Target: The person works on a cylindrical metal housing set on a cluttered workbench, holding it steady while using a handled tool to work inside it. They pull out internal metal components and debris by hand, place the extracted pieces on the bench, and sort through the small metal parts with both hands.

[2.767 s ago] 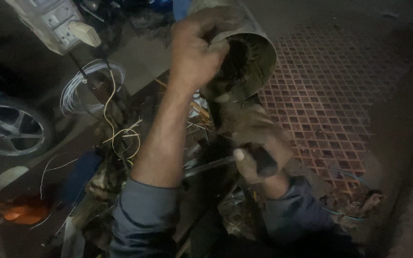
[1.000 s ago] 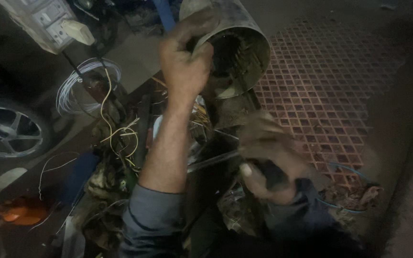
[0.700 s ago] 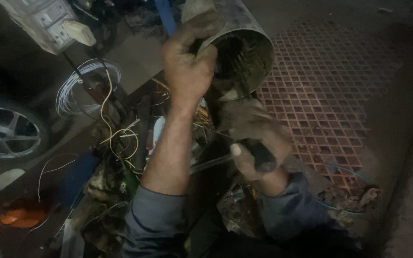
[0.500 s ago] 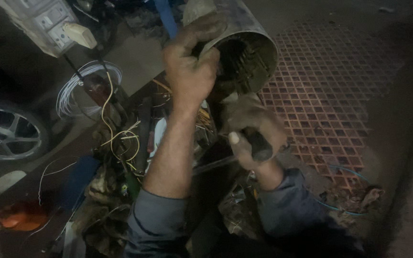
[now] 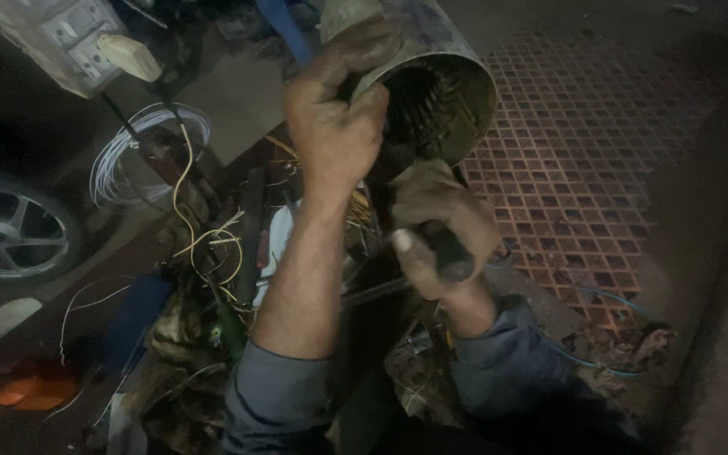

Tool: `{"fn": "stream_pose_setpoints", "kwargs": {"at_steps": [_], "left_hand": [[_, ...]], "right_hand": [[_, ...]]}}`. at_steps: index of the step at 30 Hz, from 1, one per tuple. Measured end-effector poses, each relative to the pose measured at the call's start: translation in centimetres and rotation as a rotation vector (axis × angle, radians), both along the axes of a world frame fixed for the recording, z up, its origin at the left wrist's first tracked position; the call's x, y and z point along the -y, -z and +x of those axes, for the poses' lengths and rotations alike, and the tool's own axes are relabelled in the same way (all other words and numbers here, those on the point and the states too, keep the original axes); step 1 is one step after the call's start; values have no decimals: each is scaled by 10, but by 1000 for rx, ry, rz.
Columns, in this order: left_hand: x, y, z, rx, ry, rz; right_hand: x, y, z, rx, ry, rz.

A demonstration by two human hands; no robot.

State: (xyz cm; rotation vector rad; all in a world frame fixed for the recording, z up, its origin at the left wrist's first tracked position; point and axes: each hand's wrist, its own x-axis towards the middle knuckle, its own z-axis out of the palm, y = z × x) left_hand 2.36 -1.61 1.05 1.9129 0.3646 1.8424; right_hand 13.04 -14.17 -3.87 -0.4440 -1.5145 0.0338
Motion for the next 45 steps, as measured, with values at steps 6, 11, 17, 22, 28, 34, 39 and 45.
{"fn": "stream_pose_setpoints", "kwargs": {"at_steps": [6, 11, 17, 22, 28, 34, 39, 45], "left_hand": [[-2, -1, 0, 25, 70, -65], [1, -1, -2, -34, -59, 17], [-1, 1, -4, -48, -43, -2], [0, 1, -4, -21, -14, 14], [3, -2, -4, -28, -28, -49], [5, -2, -5, -46, -80, -29], [5, -2, -6, -57, -89, 8], [5, -3, -1, -19, -9, -41]], "right_hand": [[4, -4, 14, 7, 17, -126], [-3, 2, 7, 9, 46, 31], [-3, 6, 12, 27, -6, -31], [-4, 5, 10, -5, -53, 0], [1, 5, 4, -106, -10, -64], [-6, 6, -1, -85, 27, -19], [-7, 9, 1, 97, 90, 66], [-3, 10, 8, 136, 69, 51]]}}
